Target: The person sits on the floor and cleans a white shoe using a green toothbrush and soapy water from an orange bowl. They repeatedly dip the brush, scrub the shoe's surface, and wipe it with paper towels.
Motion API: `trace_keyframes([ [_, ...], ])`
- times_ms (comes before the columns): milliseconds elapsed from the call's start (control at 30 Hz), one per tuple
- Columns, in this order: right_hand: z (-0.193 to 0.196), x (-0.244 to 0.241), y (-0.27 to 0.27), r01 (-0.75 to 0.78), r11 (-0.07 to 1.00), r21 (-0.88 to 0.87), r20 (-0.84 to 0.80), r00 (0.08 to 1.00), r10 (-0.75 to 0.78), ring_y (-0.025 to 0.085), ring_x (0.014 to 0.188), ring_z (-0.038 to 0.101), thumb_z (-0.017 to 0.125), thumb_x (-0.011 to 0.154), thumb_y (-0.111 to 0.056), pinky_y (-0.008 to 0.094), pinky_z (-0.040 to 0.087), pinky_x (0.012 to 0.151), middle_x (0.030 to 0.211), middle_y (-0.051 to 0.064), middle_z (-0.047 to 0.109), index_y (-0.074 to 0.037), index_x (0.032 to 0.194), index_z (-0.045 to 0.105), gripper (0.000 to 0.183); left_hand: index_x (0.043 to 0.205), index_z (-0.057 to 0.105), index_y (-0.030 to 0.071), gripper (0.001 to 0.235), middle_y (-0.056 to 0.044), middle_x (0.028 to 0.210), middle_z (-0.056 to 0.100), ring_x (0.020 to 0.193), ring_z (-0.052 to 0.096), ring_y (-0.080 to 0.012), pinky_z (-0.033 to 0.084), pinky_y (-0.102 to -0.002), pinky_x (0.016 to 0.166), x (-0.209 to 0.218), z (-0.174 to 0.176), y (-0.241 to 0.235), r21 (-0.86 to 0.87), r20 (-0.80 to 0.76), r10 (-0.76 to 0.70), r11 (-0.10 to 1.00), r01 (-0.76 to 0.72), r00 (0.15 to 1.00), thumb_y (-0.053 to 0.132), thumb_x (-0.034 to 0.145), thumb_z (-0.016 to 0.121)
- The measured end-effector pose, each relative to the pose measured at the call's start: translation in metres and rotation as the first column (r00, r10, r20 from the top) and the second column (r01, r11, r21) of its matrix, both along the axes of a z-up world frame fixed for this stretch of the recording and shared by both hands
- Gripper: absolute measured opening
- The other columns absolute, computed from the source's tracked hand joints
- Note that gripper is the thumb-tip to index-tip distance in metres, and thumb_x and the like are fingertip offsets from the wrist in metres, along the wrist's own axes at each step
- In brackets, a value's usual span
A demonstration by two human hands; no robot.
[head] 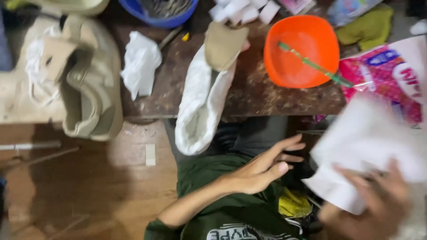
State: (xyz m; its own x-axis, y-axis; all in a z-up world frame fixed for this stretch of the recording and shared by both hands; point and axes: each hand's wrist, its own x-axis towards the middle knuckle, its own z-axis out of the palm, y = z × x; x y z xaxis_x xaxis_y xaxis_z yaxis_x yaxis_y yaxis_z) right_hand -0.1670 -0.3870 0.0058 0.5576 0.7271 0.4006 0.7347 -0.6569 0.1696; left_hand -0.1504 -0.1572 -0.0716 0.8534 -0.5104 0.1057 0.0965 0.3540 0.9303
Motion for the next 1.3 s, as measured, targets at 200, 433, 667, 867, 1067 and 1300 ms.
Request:
trace_keyframes([
  [200,-0.04,-0.034,0.089,0.279,0.763,0.584,-0.444,0.896,0.013,0.05,0.134,0.048,0.058,0.084,0.012,0.038,0.061,0.084,0.137,0.041,0.043,0.011,0.133,0.034,0.054,0.15,0.033,0.009,0.057,-0.001,0.137,0.048,0.119,0.043,-0.0087,0.035,-0.025,0.107,-0.024,-0.015,0.008,0.06,-0.131,-0.101,0.992,0.11,0.986,0.038,0.101,0.039],
  [433,-0.055,-0.045,0.092,0.267,0.774,0.574,-0.566,0.812,0.14,0.042,0.138,0.044,0.053,0.073,0.011,0.029,0.056,0.081,0.148,0.042,0.034,0.001,0.144,0.024,0.078,0.094,0.048,0.004,0.032,-0.008,0.083,0.047,0.075,0.053,-0.0209,0.043,-0.036,0.072,-0.05,-0.027,0.019,0.169,0.255,0.01,0.984,-0.054,0.967,0.029,0.105,0.03],
  [667,-0.045,-0.055,0.114,0.251,0.742,0.622,-0.461,0.883,0.088,0.042,0.11,0.058,0.056,0.09,-0.006,0.039,0.057,0.085,0.146,0.037,0.034,0.011,0.141,0.029,0.06,0.128,0.054,0.007,0.034,-0.004,0.102,0.051,0.09,0.055,-0.0141,0.045,-0.028,0.081,-0.06,-0.039,0.03,0.068,0.195,0.158,0.982,-0.174,0.968,0.029,0.106,0.039],
  [867,-0.077,-0.053,0.114,0.214,0.65,0.729,-0.443,0.871,0.21,0.041,0.111,0.056,0.052,0.083,-0.018,0.031,0.058,0.073,0.135,0.04,0.041,0.015,0.133,0.027,0.064,0.101,0.06,0.01,0.037,0.004,0.088,0.048,0.079,0.045,-0.0067,0.038,-0.024,0.068,-0.06,-0.046,0.035,-0.146,-0.214,-0.067,0.989,0.036,0.974,0.04,0.104,0.039],
  [1067,-0.079,-0.059,0.124,0.149,0.655,0.741,-0.333,0.928,0.165,0.05,0.126,0.048,0.052,0.088,-0.015,0.046,0.045,0.104,0.133,0.046,0.043,0.008,0.135,0.024,0.059,0.117,0.06,0.008,0.023,-0.002,0.101,0.06,0.092,0.058,-0.0116,0.046,-0.027,0.081,-0.07,-0.052,0.025,-0.023,0.18,0.199,0.98,-0.198,0.963,0.022,0.104,0.048],
  [1300,-0.095,-0.062,0.135,0.139,0.56,0.817,-0.336,0.904,0.265,0.043,0.132,0.045,0.047,0.091,-0.005,0.045,0.044,0.11,0.137,0.042,0.04,0.007,0.134,0.022,0.052,0.085,0.039,0.003,0.025,-0.01,0.073,0.045,0.064,0.048,-0.0262,0.042,-0.041,0.063,-0.065,-0.049,0.025,0.12,0.572,0.359,0.853,-0.508,0.737,0.018,0.103,0.033],
])
